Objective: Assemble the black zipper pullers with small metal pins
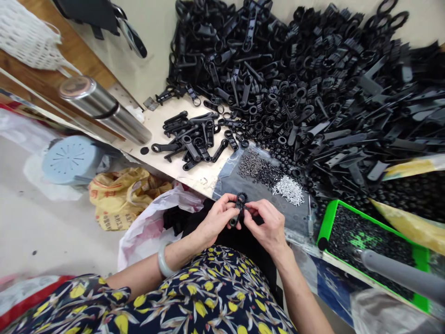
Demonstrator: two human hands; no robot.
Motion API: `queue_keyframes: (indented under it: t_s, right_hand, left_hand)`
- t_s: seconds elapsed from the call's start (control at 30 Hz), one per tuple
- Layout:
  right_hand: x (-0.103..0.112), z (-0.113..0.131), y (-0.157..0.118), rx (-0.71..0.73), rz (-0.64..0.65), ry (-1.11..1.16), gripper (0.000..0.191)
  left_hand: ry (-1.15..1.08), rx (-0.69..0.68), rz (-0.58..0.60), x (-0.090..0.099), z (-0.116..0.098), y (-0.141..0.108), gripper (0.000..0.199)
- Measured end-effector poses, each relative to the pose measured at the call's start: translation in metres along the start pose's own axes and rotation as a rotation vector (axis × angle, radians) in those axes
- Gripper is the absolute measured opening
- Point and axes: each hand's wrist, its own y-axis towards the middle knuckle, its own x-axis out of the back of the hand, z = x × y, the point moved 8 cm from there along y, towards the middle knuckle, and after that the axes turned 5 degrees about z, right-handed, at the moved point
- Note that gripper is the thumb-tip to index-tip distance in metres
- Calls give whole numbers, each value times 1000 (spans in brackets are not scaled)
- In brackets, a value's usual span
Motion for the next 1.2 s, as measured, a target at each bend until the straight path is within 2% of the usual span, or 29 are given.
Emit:
queue_keyframes:
  t_s: [0.1,0.23,0.37,0.67,0.97,1.07,1.2]
  right_hand:
    - [4,-3,-1,-43,-19,75,13]
    - [8,-5,-4,-57,-52,104,17]
    - [7,-7,-6,-58,-54,109,17]
    - [7,-10,-7,-71,-52,125,16]
    - [6,-11,-7,-59,-53,132,15]
    - [7,-12,-7,-64,-53,138,16]
    - [7,-13,-8,-70,-58,139,16]
  left_hand:
    - [-15,-36,1,0,-2,1,29]
    - [12,-26,-29,-1,-2,1,41]
    - [24,-84,-51,0,-2,3,47]
    - [345,-155,-83,14,6,11,39]
    - [701,-148,-92,7,-13,6,33]
    - [741,-139,-104,6,-16,5,33]
    - [665,-138,-73,6,-13,4,36]
